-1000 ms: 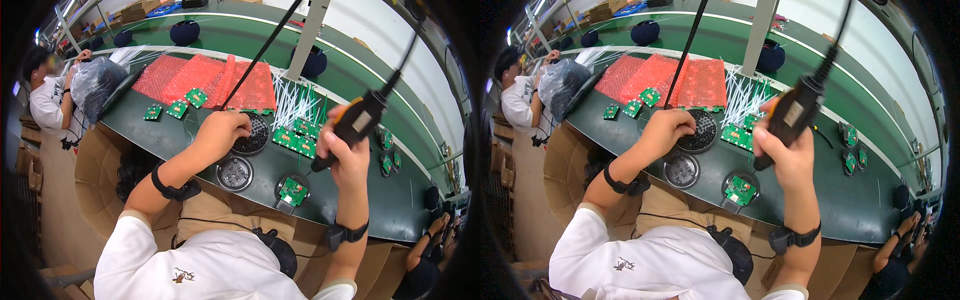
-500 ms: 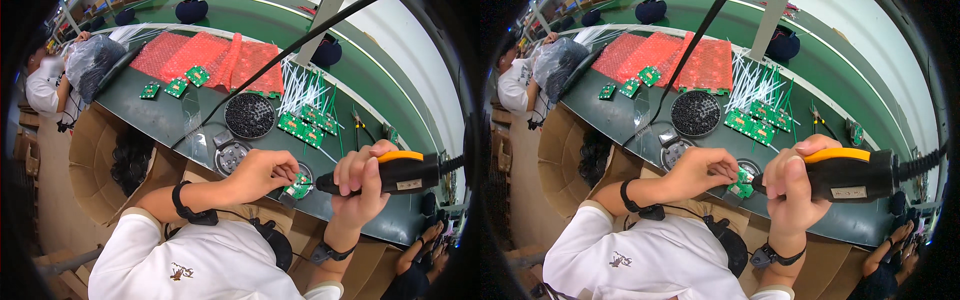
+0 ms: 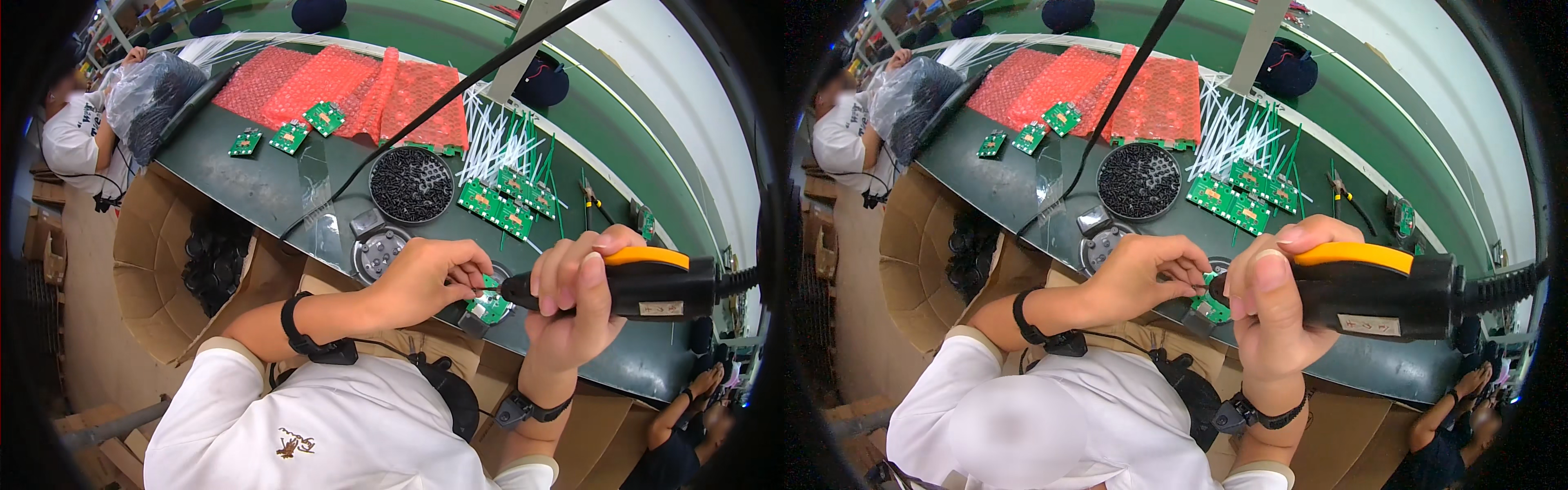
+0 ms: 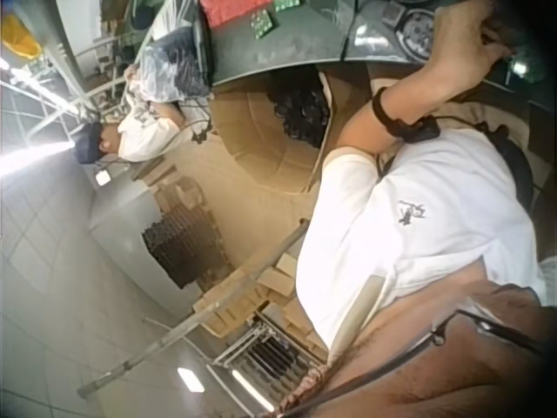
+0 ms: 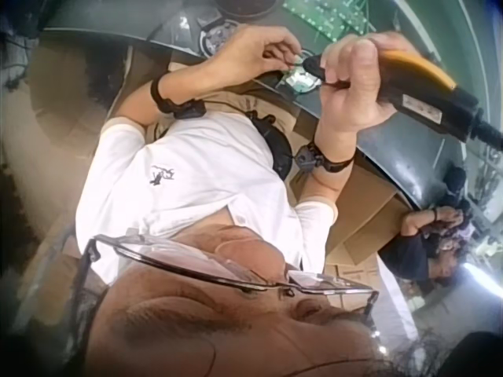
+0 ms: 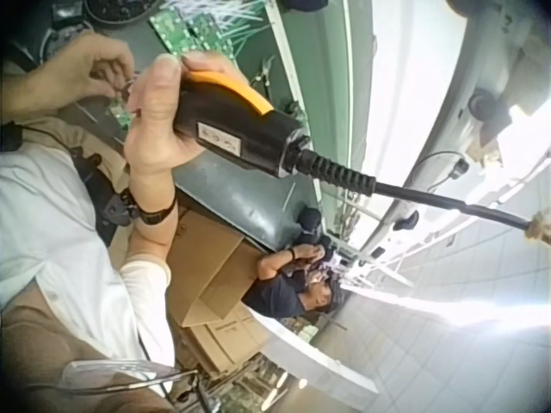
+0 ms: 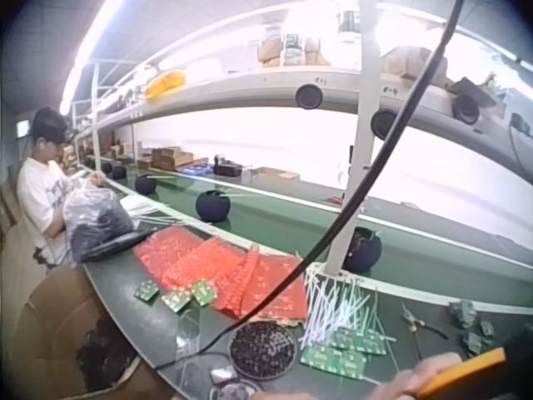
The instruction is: The person assembles small electronic components by inserting a green circuit board into a black plastic housing and securing it with a heat gun. They then use pliers to separate individual boards from a larger panel and place them into a metal tray. The person repeats the assembly process with another board.
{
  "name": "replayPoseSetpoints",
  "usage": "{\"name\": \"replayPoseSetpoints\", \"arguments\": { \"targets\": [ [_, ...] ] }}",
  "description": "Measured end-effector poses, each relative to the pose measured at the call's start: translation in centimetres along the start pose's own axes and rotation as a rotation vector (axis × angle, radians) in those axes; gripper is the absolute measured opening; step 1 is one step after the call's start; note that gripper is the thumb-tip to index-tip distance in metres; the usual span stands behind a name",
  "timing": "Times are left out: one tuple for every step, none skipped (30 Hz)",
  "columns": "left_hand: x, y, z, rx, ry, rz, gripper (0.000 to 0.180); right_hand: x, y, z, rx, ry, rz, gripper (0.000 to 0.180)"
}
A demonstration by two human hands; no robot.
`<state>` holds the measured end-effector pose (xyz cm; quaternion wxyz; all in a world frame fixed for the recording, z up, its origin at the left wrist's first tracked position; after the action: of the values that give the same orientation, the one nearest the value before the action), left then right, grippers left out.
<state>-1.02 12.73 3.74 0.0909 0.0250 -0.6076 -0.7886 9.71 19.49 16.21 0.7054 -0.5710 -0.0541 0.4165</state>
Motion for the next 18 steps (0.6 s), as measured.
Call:
{"name": "replayPoseSetpoints", "arguments": {
  "targets": [
    [0.0,0.0,0.0,0.001,0.004,0.000,0.030,0.0,0.0,0.0,-0.004,0.005,0.000,0.028],
    [0.0,0.0,0.0,0.002,0.006,-0.002,0.030,0.0,-0.1,0.1,-0.006,0.011,-0.001,0.028],
    [-0.1,-0.1,0.0,0.006,0.011,-0.022,0.030,0.1,-0.2,0.0,-0.008,0.018,-0.003,0.028],
    [-0.1,-0.2,0.0,0.010,0.016,-0.042,0.031,0.0,-0.2,0.0,-0.011,0.003,-0.003,0.028],
    [-0.1,-0.3,0.0,0.015,0.024,-0.061,0.031,0.0,-0.2,0.0,-0.014,-0.015,-0.001,0.029],
    [0.0,-0.4,-0.1,0.019,0.041,-0.083,0.030,0.0,-0.1,-0.1,-0.017,-0.032,0.001,0.029],
    [-0.1,-0.4,-0.1,0.023,0.059,-0.105,0.030,0.1,-0.1,-0.1,-0.016,-0.031,0.003,0.029],
    [0.0,-0.5,-0.1,0.027,0.077,-0.126,0.029,0.2,-0.1,-0.1,-0.015,-0.030,0.005,0.029],
    [0.0,-0.4,-0.1,0.017,0.075,-0.087,0.029,0.2,0.0,-0.1,-0.013,-0.029,0.008,0.029],
    [0.0,-0.5,-0.1,0.008,0.072,-0.048,0.030,0.3,0.0,0.0,-0.015,-0.026,0.008,0.029],
    [0.0,-0.4,0.1,-0.003,0.064,-0.011,0.030,0.4,-0.1,0.0,-0.014,-0.020,0.005,0.029],
    [-0.1,-0.1,0.2,-0.012,0.032,0.046,0.031,0.5,-0.1,0.0,-0.013,-0.013,0.002,0.029],
    [-0.2,0.5,0.5,-0.022,0.000,0.103,0.032,0.6,-0.2,0.0,-0.011,-0.002,-0.005,0.028],
    [-0.2,0.8,0.6,-0.030,-0.029,0.162,0.033,0.7,-0.1,0.0,-0.012,0.007,-0.011,0.028],
    [-0.1,1.1,0.8,-0.088,-0.018,0.221,0.035,0.8,0.1,0.0,-0.014,0.015,-0.016,0.027],
    [-0.1,1.3,0.9,-0.146,-0.006,0.280,0.036,1.0,0.2,0.1,-0.012,0.047,-0.037,0.027],
    [-0.4,1.6,1.1,-0.207,-0.001,0.336,0.038,1.1,0.2,0.1,-0.008,0.083,-0.062,0.026],
    [-0.6,1.5,1.3,-0.215,0.003,0.349,0.039,1.3,0.2,0.2,-0.004,0.119,-0.087,0.026]
  ]
}}
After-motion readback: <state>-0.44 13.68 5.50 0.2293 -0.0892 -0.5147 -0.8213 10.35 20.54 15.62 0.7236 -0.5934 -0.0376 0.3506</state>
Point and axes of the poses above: each hand's wrist, its own z-axis towards the middle knuckle, its own x-axis out of the back of the hand, y = z × x, the point moved 9 cm from there along z, towards the middle knuckle, and after that the axes turned 10 degrees about -x, right-handed, at the moved point
